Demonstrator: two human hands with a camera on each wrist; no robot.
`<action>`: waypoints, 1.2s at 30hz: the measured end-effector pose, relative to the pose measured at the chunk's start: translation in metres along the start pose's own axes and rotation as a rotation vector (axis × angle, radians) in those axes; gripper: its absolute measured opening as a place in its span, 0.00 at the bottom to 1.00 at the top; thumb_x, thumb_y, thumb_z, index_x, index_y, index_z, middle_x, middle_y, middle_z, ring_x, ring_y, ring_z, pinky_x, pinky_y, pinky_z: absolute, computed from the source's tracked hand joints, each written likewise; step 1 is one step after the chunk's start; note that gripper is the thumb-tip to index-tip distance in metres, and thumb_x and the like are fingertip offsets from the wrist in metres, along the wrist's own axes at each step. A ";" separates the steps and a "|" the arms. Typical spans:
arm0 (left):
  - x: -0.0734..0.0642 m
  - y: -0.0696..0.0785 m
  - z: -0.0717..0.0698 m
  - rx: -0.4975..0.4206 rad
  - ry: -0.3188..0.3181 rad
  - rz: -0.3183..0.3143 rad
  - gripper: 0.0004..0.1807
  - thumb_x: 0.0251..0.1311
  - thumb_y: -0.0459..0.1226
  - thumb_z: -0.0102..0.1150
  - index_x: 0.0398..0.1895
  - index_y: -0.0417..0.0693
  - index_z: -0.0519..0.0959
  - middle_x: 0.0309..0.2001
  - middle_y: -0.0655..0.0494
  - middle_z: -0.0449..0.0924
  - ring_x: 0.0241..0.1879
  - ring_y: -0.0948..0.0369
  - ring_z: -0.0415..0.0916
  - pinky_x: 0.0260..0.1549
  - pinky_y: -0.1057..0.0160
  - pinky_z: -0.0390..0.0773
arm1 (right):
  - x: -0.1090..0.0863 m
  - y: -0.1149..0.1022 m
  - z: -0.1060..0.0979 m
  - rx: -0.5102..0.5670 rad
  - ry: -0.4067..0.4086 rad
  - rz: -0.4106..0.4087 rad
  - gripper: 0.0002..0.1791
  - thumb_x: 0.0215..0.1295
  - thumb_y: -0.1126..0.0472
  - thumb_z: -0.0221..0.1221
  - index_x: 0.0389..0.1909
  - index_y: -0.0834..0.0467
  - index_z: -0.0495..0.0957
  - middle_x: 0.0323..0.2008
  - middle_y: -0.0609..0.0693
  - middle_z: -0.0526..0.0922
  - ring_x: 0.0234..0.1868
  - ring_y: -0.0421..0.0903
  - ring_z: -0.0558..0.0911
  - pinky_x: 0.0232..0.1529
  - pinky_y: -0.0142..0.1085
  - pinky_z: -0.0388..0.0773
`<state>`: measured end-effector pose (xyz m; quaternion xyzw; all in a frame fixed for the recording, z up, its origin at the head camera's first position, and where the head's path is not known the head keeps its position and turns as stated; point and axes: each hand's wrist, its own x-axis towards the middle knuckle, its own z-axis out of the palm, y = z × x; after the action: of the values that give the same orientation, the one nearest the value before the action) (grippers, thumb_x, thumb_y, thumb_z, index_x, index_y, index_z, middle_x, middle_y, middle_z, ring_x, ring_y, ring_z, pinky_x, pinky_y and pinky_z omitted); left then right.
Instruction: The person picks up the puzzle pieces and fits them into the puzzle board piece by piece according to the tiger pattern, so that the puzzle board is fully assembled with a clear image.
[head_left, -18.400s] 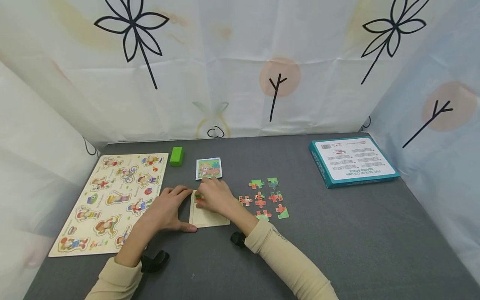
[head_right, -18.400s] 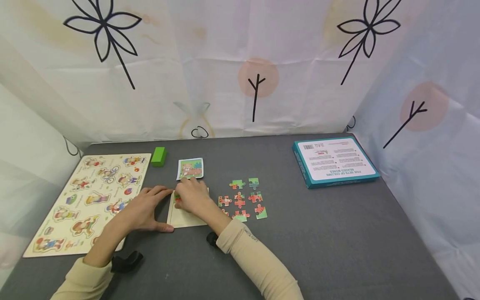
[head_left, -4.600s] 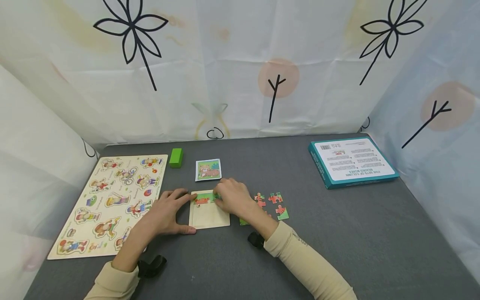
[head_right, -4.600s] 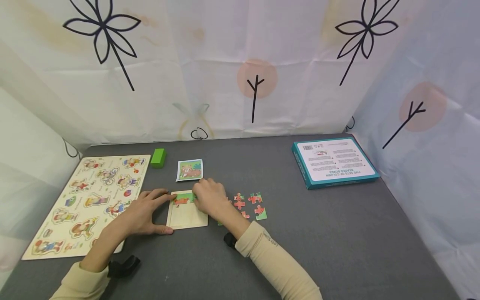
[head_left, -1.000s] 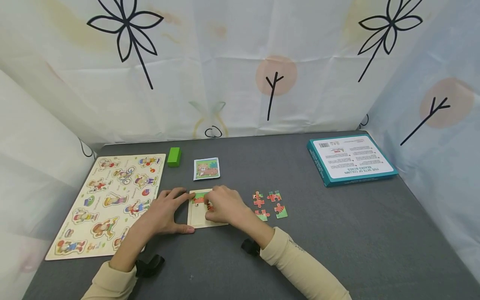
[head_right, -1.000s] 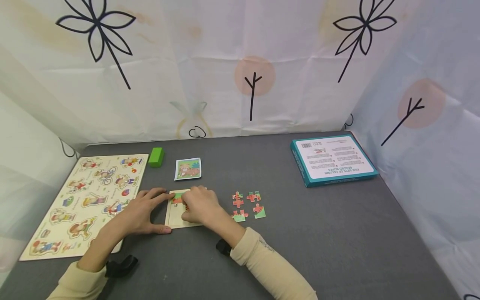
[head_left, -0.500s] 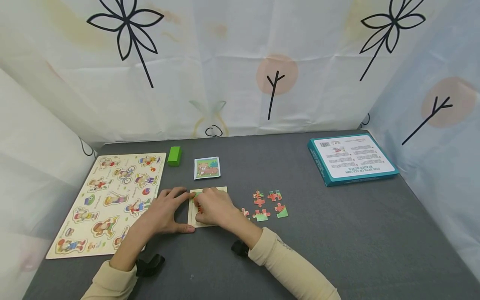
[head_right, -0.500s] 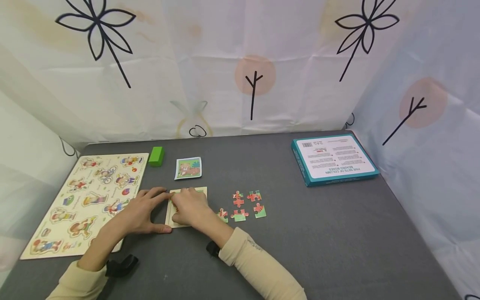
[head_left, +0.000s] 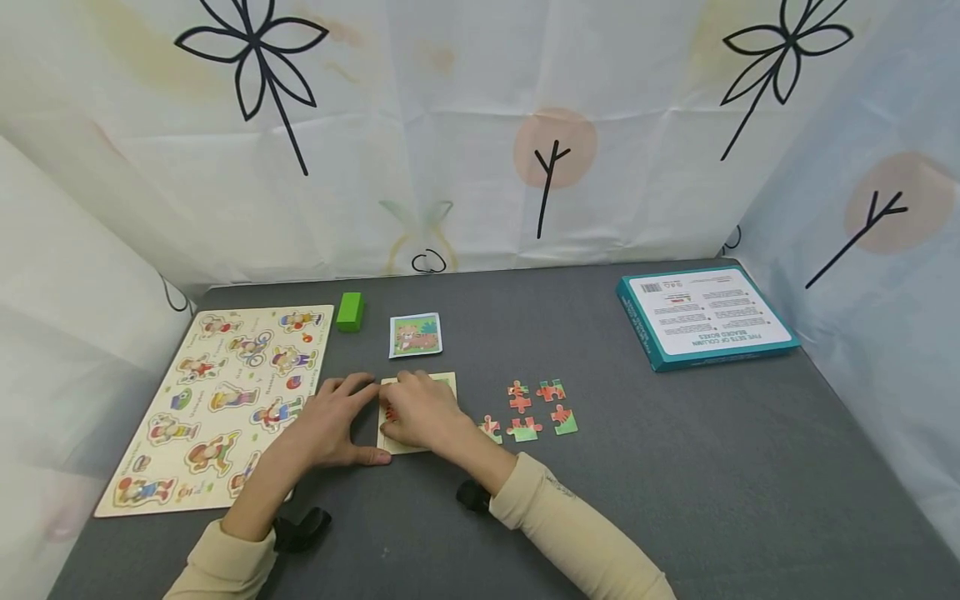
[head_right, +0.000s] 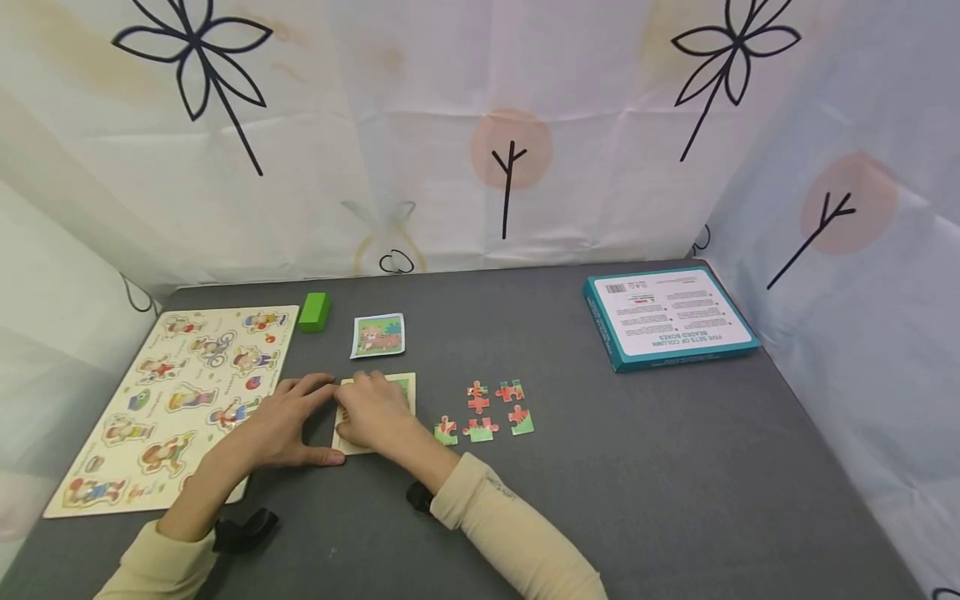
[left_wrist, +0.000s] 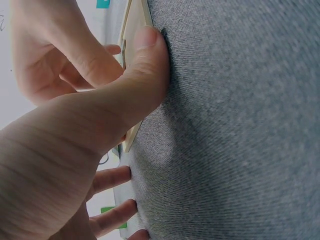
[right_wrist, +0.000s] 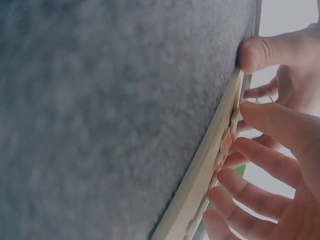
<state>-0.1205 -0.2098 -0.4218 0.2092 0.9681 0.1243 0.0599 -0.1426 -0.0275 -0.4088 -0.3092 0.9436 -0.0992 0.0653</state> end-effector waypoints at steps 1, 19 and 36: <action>0.000 0.000 0.000 -0.002 -0.003 -0.005 0.52 0.38 0.64 0.80 0.67 0.47 0.75 0.68 0.39 0.71 0.62 0.33 0.70 0.55 0.30 0.74 | -0.001 0.002 -0.001 0.003 0.002 0.006 0.16 0.63 0.48 0.69 0.52 0.45 0.85 0.38 0.46 0.82 0.38 0.43 0.80 0.27 0.35 0.75; 0.001 0.001 -0.001 -0.002 -0.015 -0.004 0.53 0.39 0.64 0.79 0.69 0.50 0.74 0.68 0.38 0.71 0.62 0.33 0.70 0.54 0.29 0.74 | -0.010 0.014 -0.003 0.090 0.022 0.103 0.12 0.60 0.49 0.72 0.44 0.46 0.90 0.42 0.46 0.86 0.42 0.47 0.85 0.36 0.44 0.83; 0.001 0.000 -0.001 -0.005 -0.025 -0.012 0.54 0.38 0.66 0.78 0.70 0.52 0.74 0.69 0.39 0.70 0.63 0.33 0.69 0.55 0.29 0.74 | -0.009 0.014 -0.004 0.062 0.025 0.102 0.07 0.60 0.53 0.72 0.39 0.46 0.92 0.40 0.46 0.85 0.39 0.47 0.85 0.35 0.44 0.83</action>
<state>-0.1216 -0.2092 -0.4210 0.2047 0.9682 0.1237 0.0735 -0.1440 -0.0103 -0.4073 -0.2573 0.9553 -0.1288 0.0681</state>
